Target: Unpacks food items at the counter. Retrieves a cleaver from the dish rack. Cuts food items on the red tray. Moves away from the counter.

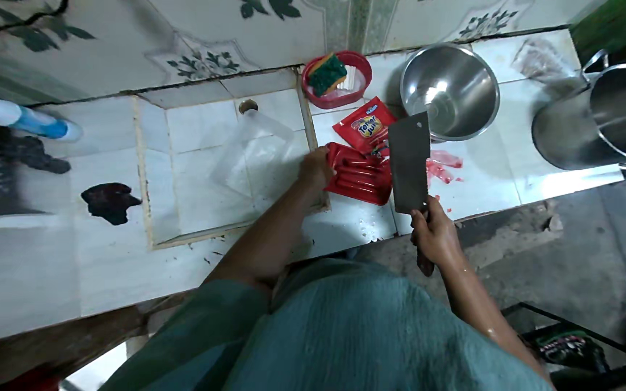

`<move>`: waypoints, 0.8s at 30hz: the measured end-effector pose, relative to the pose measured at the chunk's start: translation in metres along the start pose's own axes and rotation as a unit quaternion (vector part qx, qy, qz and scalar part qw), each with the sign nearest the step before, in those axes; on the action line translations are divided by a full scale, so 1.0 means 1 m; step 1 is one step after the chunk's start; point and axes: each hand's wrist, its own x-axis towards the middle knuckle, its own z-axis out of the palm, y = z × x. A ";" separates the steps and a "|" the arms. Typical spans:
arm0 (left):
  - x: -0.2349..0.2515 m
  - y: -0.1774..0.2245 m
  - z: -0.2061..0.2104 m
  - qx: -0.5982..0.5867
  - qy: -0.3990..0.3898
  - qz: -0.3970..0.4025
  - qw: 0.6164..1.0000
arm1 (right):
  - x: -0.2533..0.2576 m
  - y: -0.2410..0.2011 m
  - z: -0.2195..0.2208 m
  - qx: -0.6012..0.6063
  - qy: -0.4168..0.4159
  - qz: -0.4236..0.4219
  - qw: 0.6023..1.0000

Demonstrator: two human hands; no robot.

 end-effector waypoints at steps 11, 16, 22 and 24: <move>0.034 0.042 0.039 0.197 -0.018 0.215 0.956 | -0.001 0.013 -0.011 -0.028 -0.044 0.042 0.998; 0.041 0.061 0.031 0.230 -0.096 0.177 0.952 | -0.004 0.017 -0.014 -0.031 -0.058 0.049 0.997; 0.012 0.050 0.012 -0.274 -0.226 0.041 0.934 | -0.008 0.011 -0.013 -0.036 -0.028 0.017 0.999; 0.002 0.048 0.013 -0.398 -0.250 0.008 0.882 | -0.007 0.005 -0.010 -0.047 -0.027 -0.004 0.999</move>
